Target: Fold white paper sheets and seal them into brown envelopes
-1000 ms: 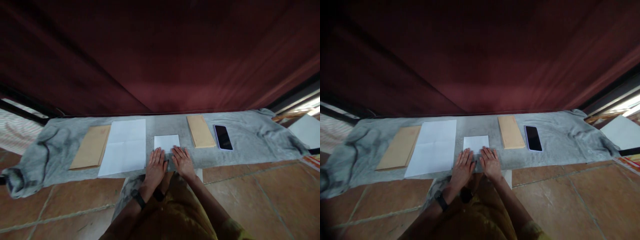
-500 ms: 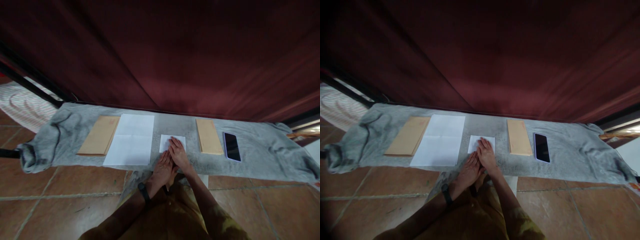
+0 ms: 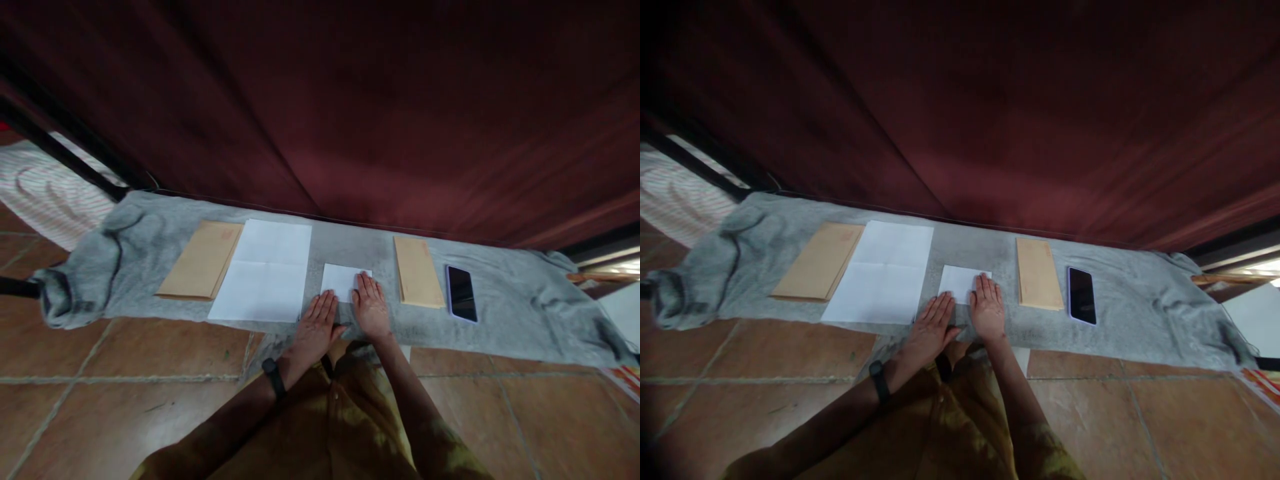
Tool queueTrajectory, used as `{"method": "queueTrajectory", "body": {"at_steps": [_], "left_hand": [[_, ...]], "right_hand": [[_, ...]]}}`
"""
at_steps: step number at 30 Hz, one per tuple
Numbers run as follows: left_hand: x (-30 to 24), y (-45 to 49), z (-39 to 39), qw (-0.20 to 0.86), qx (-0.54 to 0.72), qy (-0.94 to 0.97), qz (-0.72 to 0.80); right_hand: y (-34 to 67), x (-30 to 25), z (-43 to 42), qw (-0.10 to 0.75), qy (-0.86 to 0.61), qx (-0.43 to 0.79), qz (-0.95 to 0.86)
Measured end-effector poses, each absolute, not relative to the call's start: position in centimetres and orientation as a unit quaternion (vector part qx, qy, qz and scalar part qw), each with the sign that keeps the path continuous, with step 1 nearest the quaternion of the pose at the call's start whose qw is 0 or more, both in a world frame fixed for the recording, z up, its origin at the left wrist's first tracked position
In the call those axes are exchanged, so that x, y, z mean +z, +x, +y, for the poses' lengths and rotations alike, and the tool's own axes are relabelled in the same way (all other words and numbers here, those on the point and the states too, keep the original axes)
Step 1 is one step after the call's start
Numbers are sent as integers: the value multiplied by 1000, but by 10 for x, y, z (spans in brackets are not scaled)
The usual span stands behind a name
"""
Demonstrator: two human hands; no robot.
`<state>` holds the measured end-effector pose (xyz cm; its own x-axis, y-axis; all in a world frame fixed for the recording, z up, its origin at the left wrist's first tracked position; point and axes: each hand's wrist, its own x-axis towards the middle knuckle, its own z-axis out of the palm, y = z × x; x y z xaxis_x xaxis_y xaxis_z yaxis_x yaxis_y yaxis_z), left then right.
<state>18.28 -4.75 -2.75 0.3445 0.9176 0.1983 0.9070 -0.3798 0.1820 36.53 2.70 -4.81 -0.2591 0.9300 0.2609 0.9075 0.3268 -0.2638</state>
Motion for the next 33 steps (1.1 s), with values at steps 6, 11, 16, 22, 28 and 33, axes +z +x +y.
{"method": "queueTrajectory", "body": {"at_steps": [6, 11, 16, 22, 28, 33], "left_hand": [[-23, 202, -30, 30, 145, 825, 546], [-29, 224, 0, 44, 149, 830, 536], [-36, 226, 12, 49, 148, 839, 521], [-32, 220, 8, 50, 139, 842, 520], [-29, 210, 0, 51, 135, 840, 523], [-31, 199, -12, 45, 146, 827, 542]], "right_hand": [[368, -51, 23, 194, -591, 23, -783], [372, -51, 23, 171, -590, 33, -788], [374, -55, 23, 188, -586, 44, -787], [373, -53, 24, 191, -585, 48, -787], [381, -52, 22, 189, -581, 28, -791], [392, -53, 23, 199, -572, 21, -796]]}}
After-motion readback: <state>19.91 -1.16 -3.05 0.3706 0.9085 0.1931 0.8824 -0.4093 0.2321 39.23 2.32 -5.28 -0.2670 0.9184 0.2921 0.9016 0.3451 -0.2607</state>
